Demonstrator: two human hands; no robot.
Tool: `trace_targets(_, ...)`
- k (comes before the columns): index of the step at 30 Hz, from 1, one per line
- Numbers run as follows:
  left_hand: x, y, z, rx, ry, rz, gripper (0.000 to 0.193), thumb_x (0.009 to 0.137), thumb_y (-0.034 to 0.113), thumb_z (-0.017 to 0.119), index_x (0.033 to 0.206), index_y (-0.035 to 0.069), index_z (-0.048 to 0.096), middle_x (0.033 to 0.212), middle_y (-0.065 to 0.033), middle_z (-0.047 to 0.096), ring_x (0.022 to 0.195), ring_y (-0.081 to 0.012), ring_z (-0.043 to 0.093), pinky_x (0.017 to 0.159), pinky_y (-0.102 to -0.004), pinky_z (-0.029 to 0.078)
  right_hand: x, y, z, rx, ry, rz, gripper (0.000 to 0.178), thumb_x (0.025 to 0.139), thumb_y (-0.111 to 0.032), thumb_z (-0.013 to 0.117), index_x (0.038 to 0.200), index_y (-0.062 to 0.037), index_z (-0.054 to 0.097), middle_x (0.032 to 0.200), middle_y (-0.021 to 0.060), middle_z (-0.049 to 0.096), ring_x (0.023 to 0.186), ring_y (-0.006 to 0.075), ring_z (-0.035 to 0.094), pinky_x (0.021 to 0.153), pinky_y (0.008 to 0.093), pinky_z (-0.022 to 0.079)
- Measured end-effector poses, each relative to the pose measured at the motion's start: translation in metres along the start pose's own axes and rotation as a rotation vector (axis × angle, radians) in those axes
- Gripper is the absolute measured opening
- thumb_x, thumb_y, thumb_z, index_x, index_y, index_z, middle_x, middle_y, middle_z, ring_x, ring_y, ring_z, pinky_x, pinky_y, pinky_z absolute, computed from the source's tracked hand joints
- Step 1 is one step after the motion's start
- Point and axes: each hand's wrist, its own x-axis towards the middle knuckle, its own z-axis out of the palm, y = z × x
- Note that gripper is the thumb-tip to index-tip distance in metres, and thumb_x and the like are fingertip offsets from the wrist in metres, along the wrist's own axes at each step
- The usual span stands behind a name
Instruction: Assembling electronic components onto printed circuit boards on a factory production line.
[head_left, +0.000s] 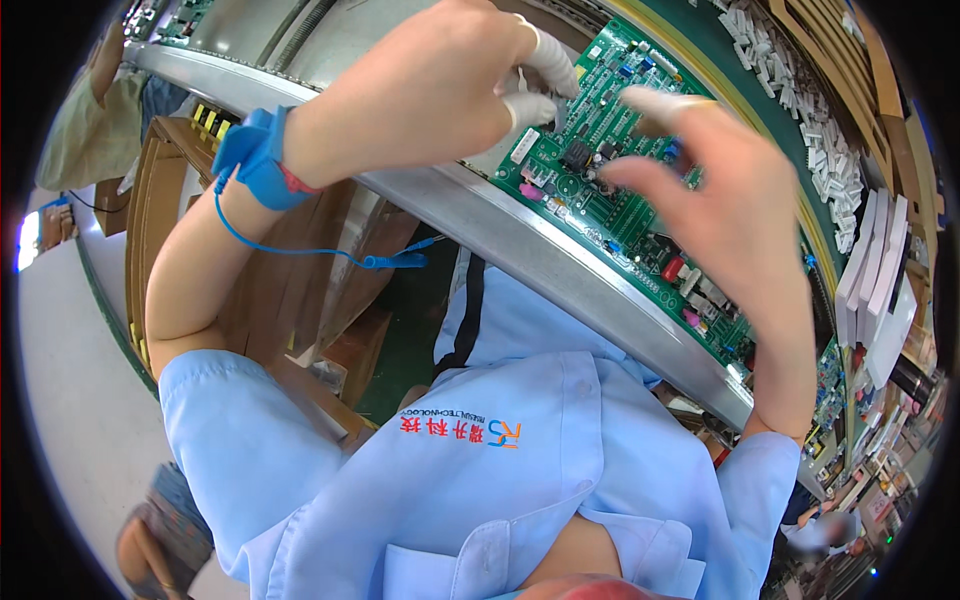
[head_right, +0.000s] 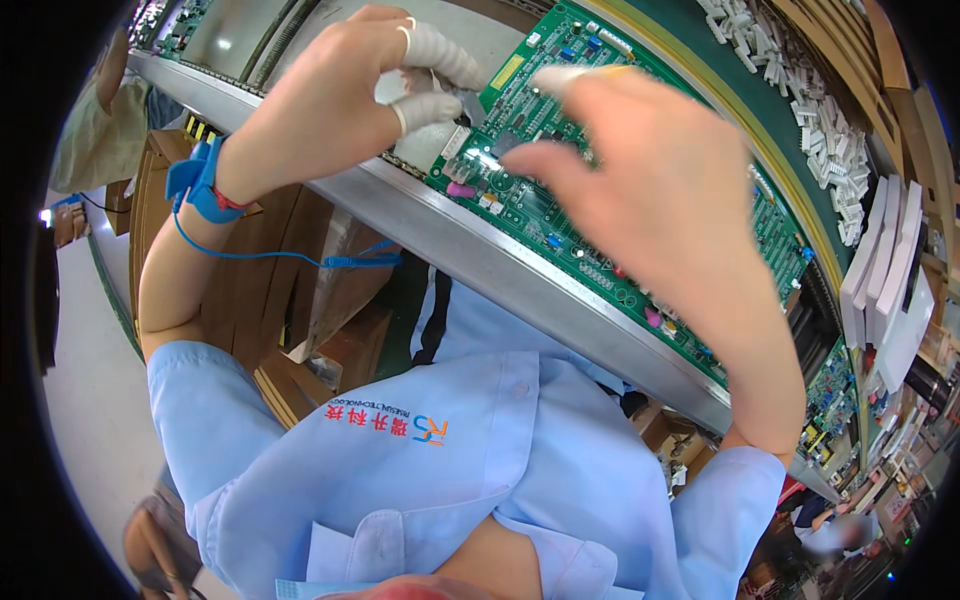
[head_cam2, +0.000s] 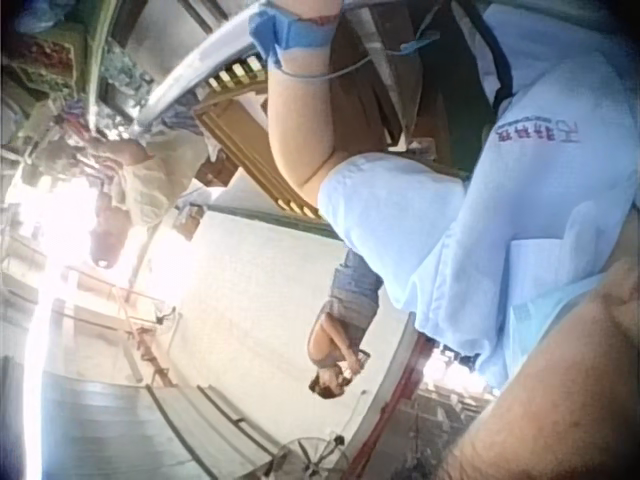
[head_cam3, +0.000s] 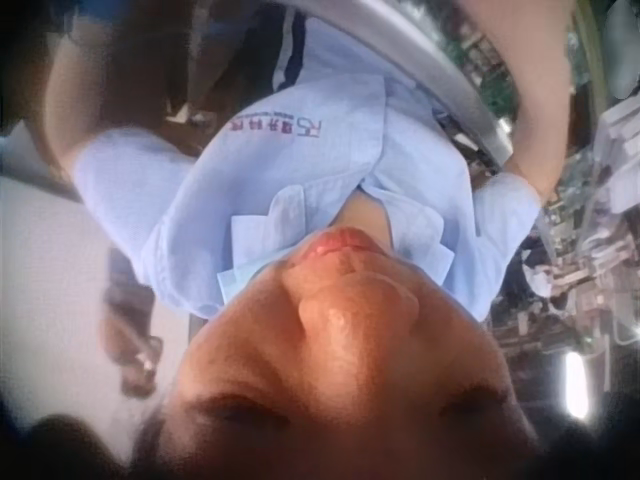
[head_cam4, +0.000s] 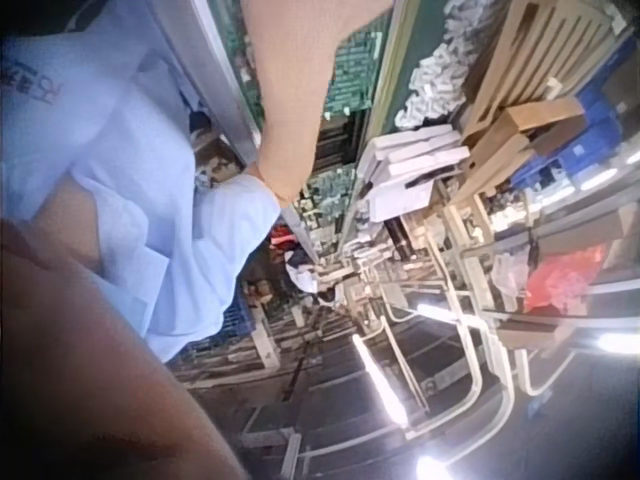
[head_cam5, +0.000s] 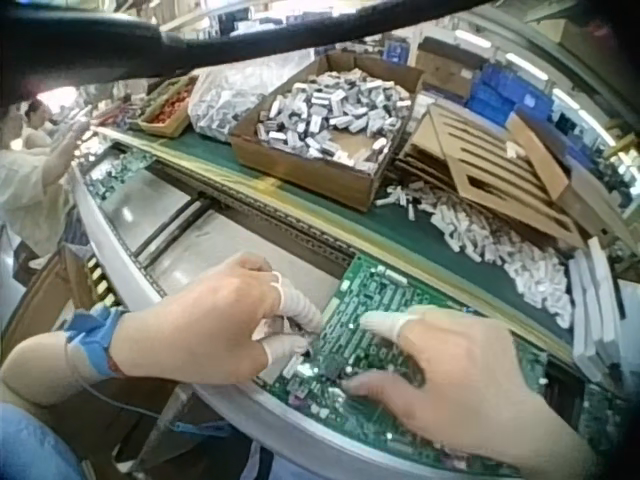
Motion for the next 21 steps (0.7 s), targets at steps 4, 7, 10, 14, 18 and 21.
trace_targets(4, -0.002, -0.015, 0.020, 0.424, 0.325, 0.651, 0.016, 0.086, 0.012, 0.065, 0.099, 0.006, 0.070, 0.084, -0.0118, 0.068, 0.088, -0.0278, 0.062, 0.098, -0.0404, 0.037, -0.026, 0.015, -0.033, 0.133, -0.025, 0.260, 0.041, 0.079, -0.007, 0.072, 0.119, -0.0091, 0.067, 0.097, 0.0013, 0.069, 0.067, 0.0052, 0.050, 0.056, 0.0204, 0.036)
trace_targets(7, -0.002, -0.006, 0.029, 0.232, 0.127, 0.220, 0.015, 0.082, 0.006, 0.068, 0.096, 0.009, 0.073, 0.077, -0.0074, 0.068, 0.070, -0.0234, 0.061, 0.099, -0.0396, 0.040, -0.055, 0.029, -0.038, 0.191, 0.025, 0.365, 0.038, 0.078, -0.008, 0.074, 0.116, -0.0073, 0.068, 0.089, 0.0013, 0.067, 0.063, 0.0076, 0.046, 0.054, 0.0224, 0.036)
trace_targets(10, -0.001, -0.003, 0.024, 0.278, 0.040, 0.181, 0.020, 0.081, 0.004, 0.067, 0.100, 0.010, 0.073, 0.076, -0.0057, 0.067, 0.068, -0.0220, 0.060, 0.101, -0.0411, 0.039, -0.078, 0.040, -0.045, 0.211, 0.029, 0.488, 0.039, 0.080, -0.007, 0.073, 0.118, -0.0063, 0.067, 0.099, -0.0007, 0.068, 0.067, 0.0038, 0.045, 0.056, 0.0196, 0.033)
trace_targets(14, 0.002, 0.005, 0.018, 0.249, -0.074, 0.207, 0.015, 0.086, 0.014, 0.065, 0.099, 0.007, 0.068, 0.076, -0.0091, 0.065, 0.079, -0.0255, 0.063, 0.099, -0.0441, 0.035, -0.098, 0.054, -0.050, 0.227, 0.064, 0.533, 0.038, 0.082, -0.010, 0.072, 0.120, -0.0062, 0.067, 0.102, -0.0002, 0.069, 0.069, 0.0029, 0.046, 0.058, 0.0183, 0.033)
trace_targets(18, 0.000, 0.006, 0.014, 0.276, -0.074, 0.241, 0.013, 0.087, 0.014, 0.064, 0.099, 0.008, 0.067, 0.073, -0.0080, 0.063, 0.073, -0.0248, 0.062, 0.099, -0.0448, 0.034, -0.105, 0.061, -0.046, 0.262, 0.095, 0.538, 0.038, 0.084, -0.013, 0.073, 0.121, -0.0061, 0.067, 0.103, 0.0010, 0.070, 0.071, 0.0031, 0.047, 0.060, 0.0176, 0.034)
trace_targets(21, 0.009, 0.013, 0.007, 0.426, -0.220, 0.253, 0.016, 0.087, 0.015, 0.063, 0.100, 0.006, 0.066, 0.076, -0.0119, 0.065, 0.079, -0.0289, 0.064, 0.094, -0.0464, 0.042, -0.110, 0.068, -0.049, 0.253, 0.107, 0.531, 0.038, 0.085, -0.014, 0.073, 0.121, -0.0060, 0.067, 0.104, 0.0010, 0.070, 0.071, 0.0031, 0.047, 0.060, 0.0175, 0.035)
